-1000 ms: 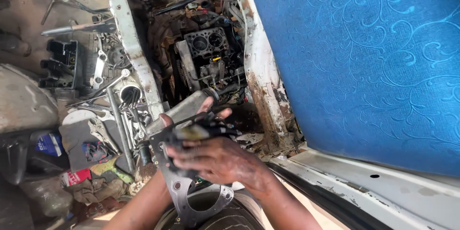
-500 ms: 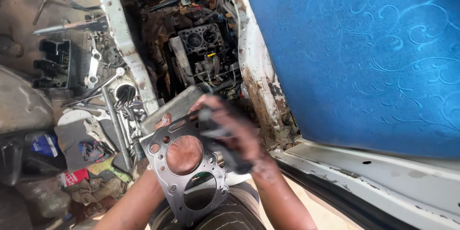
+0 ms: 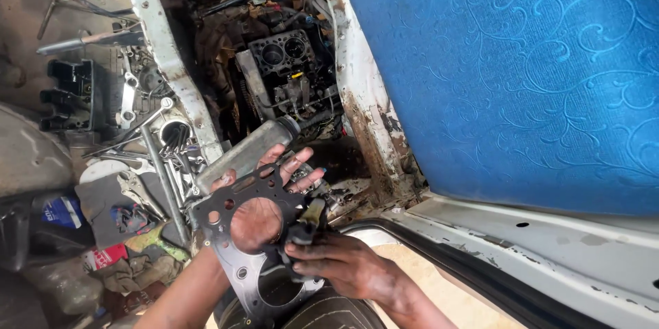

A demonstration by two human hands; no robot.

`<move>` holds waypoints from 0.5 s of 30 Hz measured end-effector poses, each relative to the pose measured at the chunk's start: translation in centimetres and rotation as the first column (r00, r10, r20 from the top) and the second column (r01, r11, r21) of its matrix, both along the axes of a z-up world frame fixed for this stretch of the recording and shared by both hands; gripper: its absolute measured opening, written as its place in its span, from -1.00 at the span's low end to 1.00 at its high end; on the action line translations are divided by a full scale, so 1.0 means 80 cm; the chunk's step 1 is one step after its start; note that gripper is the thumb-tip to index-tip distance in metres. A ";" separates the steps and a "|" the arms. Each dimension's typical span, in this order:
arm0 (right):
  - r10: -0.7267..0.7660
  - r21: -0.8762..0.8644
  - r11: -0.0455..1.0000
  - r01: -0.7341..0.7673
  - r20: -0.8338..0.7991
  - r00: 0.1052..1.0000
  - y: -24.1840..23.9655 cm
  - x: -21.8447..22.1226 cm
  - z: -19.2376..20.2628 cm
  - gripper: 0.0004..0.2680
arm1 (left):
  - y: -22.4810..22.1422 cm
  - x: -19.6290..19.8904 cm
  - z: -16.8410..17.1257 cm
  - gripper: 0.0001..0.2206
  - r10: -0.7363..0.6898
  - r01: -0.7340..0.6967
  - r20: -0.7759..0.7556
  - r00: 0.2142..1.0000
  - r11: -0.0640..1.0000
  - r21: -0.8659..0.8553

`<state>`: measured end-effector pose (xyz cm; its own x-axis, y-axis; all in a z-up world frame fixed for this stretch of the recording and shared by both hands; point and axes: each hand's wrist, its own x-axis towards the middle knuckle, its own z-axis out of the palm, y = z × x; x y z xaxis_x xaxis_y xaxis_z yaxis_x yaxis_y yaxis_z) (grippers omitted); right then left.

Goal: The recorder is inspecting and cleaning an engine cylinder head gasket during vehicle maintenance.

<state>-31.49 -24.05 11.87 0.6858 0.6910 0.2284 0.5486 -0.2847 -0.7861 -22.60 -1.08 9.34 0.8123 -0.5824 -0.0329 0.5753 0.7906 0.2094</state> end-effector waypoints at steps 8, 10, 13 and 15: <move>0.008 0.387 0.912 0.131 -0.339 0.941 -0.076 -0.029 -0.043 -0.79 | 0.005 0.007 0.025 -0.29 -0.018 0.018 -0.032 0.999 1.000 -0.012; -0.172 0.638 0.627 0.447 -0.445 0.879 -0.084 -0.037 -0.076 -0.78 | 0.008 0.005 0.037 -0.29 -0.003 0.001 -0.029 1.000 0.998 -0.062; -0.315 0.548 0.748 0.374 -0.203 0.927 -0.098 -0.030 -0.114 -0.65 | 0.004 0.006 0.030 -0.30 -0.033 0.039 0.039 0.999 0.985 -0.167; -0.373 0.398 0.850 0.344 -0.006 0.928 -0.078 -0.017 -0.096 -0.73 | 0.001 0.004 0.029 -0.31 -0.042 0.052 0.055 0.998 0.980 -0.194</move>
